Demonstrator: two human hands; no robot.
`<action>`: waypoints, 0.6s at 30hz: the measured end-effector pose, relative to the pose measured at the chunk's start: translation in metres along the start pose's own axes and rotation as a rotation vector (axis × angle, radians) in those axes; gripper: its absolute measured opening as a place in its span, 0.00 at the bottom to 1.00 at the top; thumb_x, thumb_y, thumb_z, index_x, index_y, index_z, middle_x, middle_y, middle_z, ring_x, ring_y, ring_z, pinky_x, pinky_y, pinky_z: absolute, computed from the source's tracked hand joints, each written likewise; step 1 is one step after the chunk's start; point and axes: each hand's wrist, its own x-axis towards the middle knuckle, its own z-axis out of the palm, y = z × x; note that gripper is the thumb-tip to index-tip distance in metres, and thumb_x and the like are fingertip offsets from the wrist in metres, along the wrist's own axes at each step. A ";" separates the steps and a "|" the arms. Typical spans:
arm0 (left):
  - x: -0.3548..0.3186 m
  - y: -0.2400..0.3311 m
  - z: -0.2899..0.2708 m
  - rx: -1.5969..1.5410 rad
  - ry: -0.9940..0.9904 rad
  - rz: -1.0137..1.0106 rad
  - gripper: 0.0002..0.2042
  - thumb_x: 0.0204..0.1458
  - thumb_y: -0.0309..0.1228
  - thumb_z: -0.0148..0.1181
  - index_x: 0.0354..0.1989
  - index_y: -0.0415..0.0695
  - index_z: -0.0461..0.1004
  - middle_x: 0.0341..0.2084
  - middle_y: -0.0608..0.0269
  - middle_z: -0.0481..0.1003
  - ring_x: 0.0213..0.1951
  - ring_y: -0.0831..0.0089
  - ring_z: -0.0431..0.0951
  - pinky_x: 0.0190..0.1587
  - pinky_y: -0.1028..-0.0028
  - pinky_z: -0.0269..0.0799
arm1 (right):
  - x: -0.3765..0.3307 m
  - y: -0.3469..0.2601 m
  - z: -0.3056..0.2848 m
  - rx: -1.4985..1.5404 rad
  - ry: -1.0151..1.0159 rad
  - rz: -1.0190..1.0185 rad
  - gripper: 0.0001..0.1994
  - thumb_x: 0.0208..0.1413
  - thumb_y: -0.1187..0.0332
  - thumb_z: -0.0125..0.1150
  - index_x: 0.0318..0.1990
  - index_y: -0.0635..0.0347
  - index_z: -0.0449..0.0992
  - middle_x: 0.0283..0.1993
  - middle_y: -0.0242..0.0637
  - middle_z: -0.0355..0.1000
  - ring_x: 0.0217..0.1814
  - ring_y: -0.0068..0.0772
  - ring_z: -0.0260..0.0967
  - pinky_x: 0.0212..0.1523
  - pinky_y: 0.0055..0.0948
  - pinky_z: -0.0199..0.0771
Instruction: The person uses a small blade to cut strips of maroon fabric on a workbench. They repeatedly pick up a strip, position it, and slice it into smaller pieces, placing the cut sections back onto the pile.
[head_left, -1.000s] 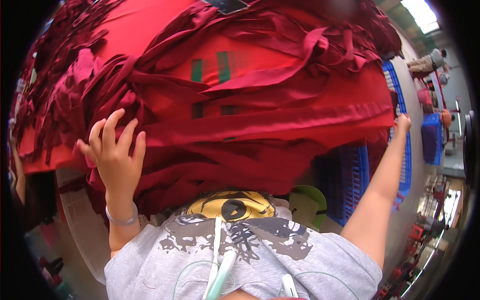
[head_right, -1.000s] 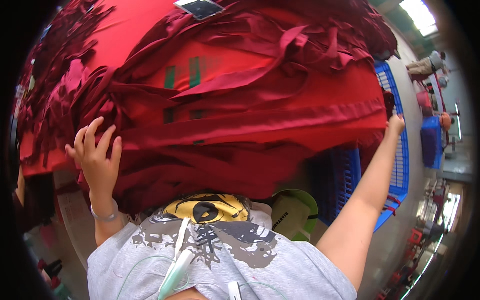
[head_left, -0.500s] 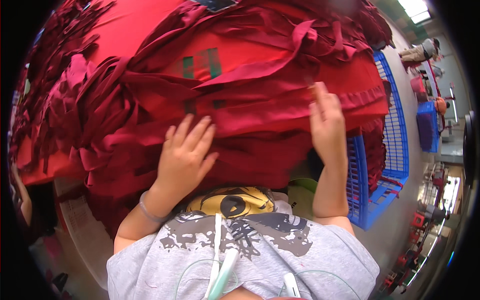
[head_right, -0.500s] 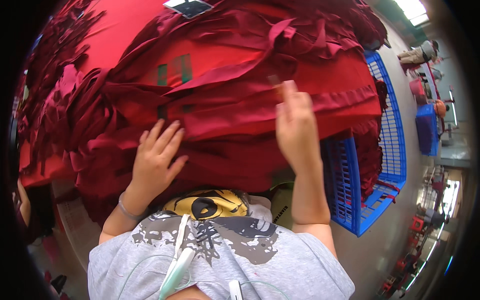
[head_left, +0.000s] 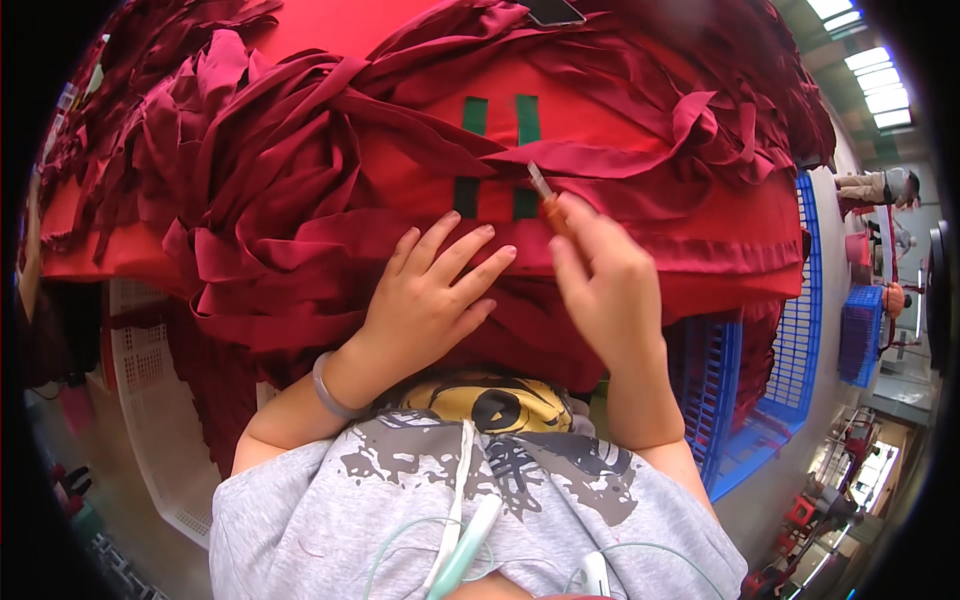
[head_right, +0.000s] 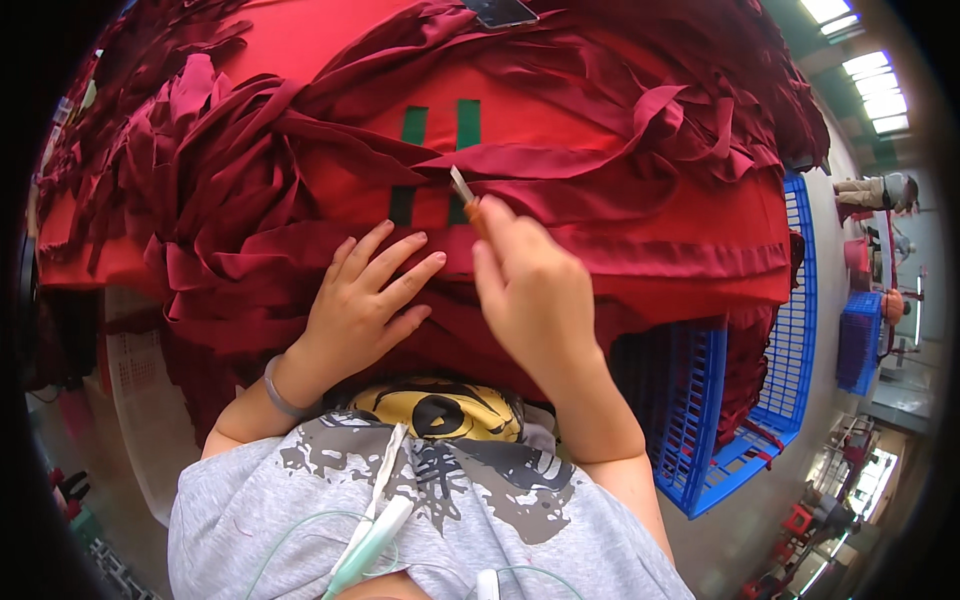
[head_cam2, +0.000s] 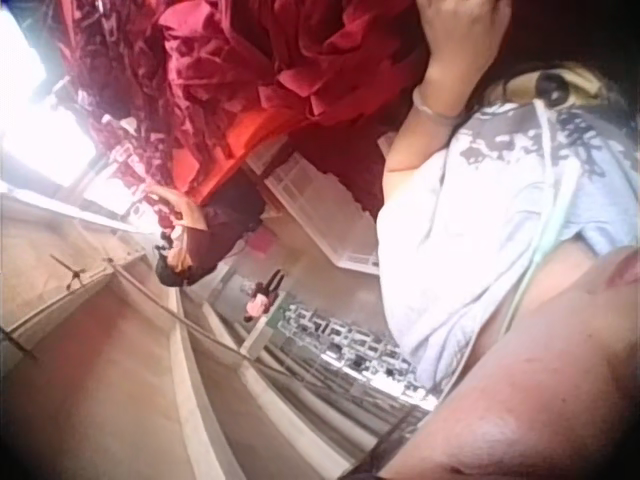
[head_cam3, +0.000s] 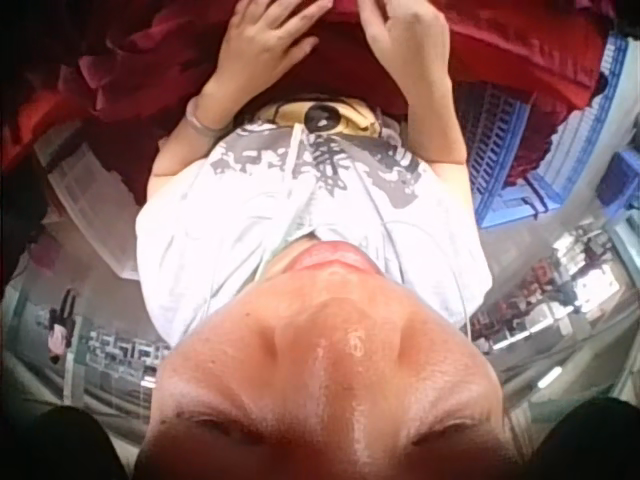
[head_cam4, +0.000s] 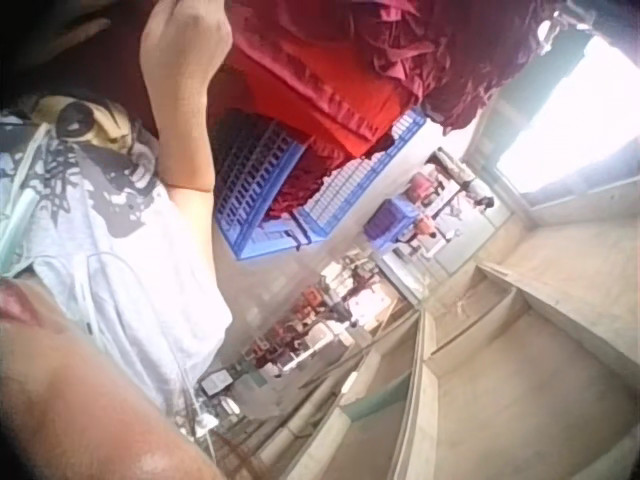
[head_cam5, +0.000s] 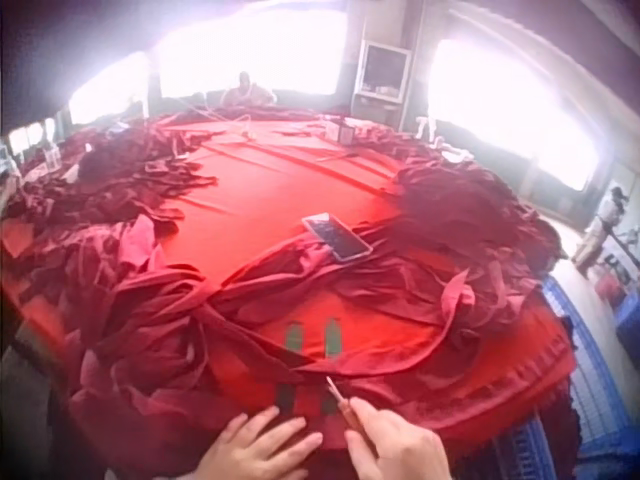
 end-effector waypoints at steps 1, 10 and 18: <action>0.001 0.000 0.001 0.003 0.011 0.004 0.28 0.48 0.41 0.64 0.60 0.59 0.69 0.61 0.64 0.65 0.63 0.55 0.60 0.61 0.50 0.59 | -0.011 -0.006 0.003 -0.067 -0.066 -0.012 0.18 0.56 0.70 0.58 0.55 0.61 0.71 0.34 0.41 0.73 0.31 0.43 0.74 0.30 0.39 0.73; -0.001 -0.001 0.005 0.015 0.000 0.008 0.28 0.46 0.43 0.65 0.60 0.60 0.70 0.61 0.65 0.63 0.64 0.56 0.58 0.61 0.50 0.57 | -0.042 -0.012 0.016 -0.183 -0.179 -0.057 0.19 0.53 0.70 0.59 0.53 0.62 0.74 0.26 0.36 0.69 0.22 0.34 0.72 0.22 0.32 0.71; -0.002 -0.002 0.005 -0.013 -0.006 0.001 0.29 0.44 0.42 0.67 0.59 0.59 0.70 0.62 0.66 0.63 0.64 0.54 0.56 0.62 0.50 0.57 | -0.035 0.009 0.036 0.319 0.006 -0.024 0.19 0.57 0.73 0.56 0.56 0.67 0.71 0.33 0.46 0.75 0.29 0.47 0.75 0.30 0.38 0.75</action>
